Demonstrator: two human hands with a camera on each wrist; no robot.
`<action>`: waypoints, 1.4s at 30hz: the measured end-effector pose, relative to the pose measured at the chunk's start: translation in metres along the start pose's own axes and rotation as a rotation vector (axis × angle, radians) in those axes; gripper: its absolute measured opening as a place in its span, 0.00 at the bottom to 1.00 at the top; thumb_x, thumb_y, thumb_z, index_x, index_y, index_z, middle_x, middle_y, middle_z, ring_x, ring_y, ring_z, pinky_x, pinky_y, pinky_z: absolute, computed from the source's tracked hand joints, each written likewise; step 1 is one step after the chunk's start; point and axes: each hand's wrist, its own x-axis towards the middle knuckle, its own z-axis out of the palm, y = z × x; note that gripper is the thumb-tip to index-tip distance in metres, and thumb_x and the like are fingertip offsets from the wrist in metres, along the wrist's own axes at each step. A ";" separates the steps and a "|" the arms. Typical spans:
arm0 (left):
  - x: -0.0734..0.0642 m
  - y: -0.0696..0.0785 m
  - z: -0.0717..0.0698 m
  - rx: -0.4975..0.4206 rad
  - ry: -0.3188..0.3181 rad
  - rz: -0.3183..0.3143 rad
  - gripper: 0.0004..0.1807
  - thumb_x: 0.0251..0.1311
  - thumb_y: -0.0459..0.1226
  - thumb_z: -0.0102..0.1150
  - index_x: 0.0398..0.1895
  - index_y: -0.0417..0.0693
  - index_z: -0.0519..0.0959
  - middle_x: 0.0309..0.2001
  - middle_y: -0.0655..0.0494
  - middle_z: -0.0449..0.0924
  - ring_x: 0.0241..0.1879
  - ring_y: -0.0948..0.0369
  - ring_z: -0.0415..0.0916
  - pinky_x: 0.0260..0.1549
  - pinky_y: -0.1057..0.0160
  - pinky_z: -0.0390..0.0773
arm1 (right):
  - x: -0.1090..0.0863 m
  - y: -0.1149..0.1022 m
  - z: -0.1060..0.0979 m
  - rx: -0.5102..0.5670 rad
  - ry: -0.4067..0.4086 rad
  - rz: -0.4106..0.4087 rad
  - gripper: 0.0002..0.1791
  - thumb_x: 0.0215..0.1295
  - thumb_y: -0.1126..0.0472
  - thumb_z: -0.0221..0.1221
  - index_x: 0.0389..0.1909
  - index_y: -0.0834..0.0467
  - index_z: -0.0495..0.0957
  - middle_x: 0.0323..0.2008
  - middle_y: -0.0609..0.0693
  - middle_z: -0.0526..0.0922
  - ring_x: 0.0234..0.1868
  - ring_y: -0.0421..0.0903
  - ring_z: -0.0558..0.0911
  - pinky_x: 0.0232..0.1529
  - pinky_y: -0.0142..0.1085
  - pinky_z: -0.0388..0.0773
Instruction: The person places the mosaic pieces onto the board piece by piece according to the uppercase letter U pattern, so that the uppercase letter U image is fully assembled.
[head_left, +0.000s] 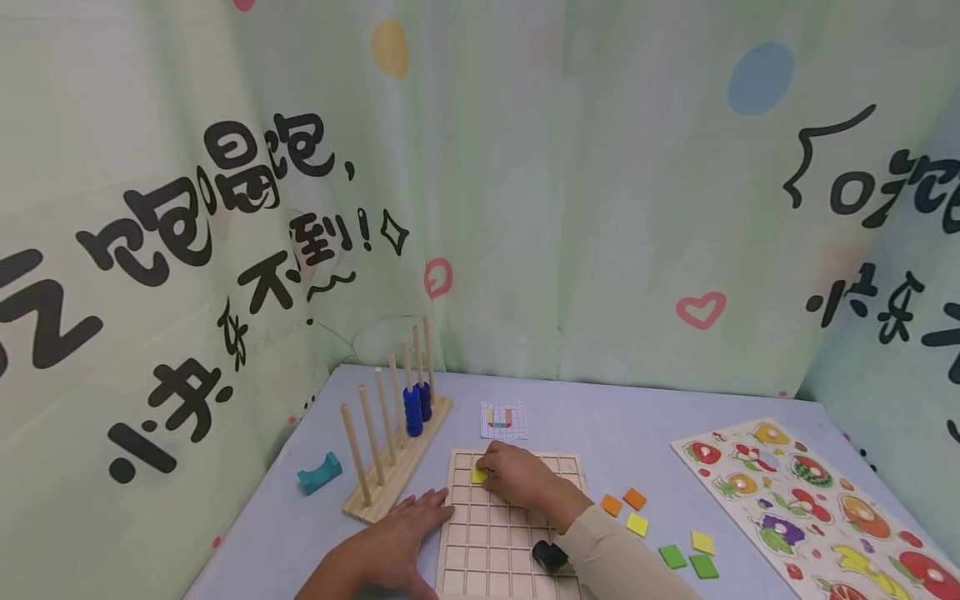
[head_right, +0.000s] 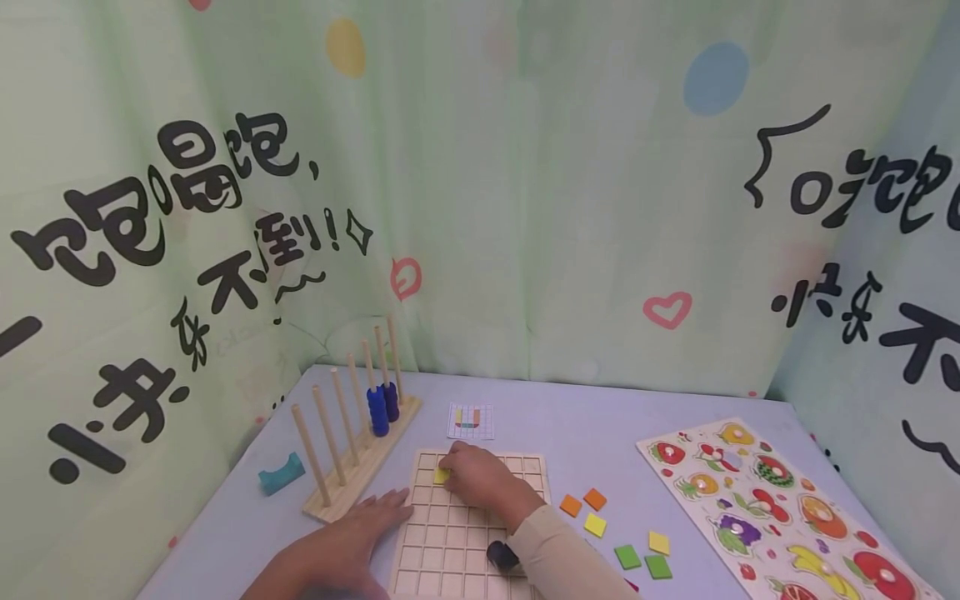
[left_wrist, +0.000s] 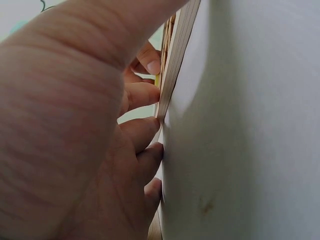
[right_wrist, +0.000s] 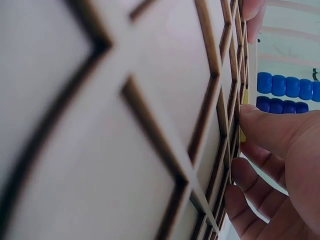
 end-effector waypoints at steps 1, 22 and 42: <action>0.000 0.001 -0.001 0.001 0.001 0.001 0.63 0.27 0.73 0.69 0.72 0.56 0.64 0.75 0.55 0.53 0.74 0.53 0.48 0.69 0.47 0.51 | 0.000 0.000 0.000 -0.001 -0.001 0.001 0.13 0.65 0.61 0.62 0.49 0.58 0.83 0.40 0.43 0.77 0.38 0.35 0.76 0.41 0.32 0.77; -0.001 -0.004 0.002 0.005 0.005 0.026 0.63 0.29 0.72 0.69 0.73 0.55 0.63 0.75 0.53 0.53 0.74 0.54 0.48 0.69 0.46 0.52 | -0.014 0.000 -0.009 0.014 -0.050 0.011 0.15 0.66 0.60 0.61 0.53 0.57 0.82 0.41 0.43 0.76 0.39 0.37 0.76 0.41 0.33 0.77; -0.001 0.000 0.002 -0.014 0.012 0.025 0.64 0.28 0.73 0.68 0.72 0.54 0.63 0.75 0.53 0.53 0.74 0.53 0.47 0.69 0.46 0.50 | -0.061 0.023 -0.030 0.078 -0.071 -0.001 0.15 0.67 0.61 0.61 0.54 0.57 0.80 0.44 0.43 0.77 0.42 0.37 0.77 0.42 0.35 0.78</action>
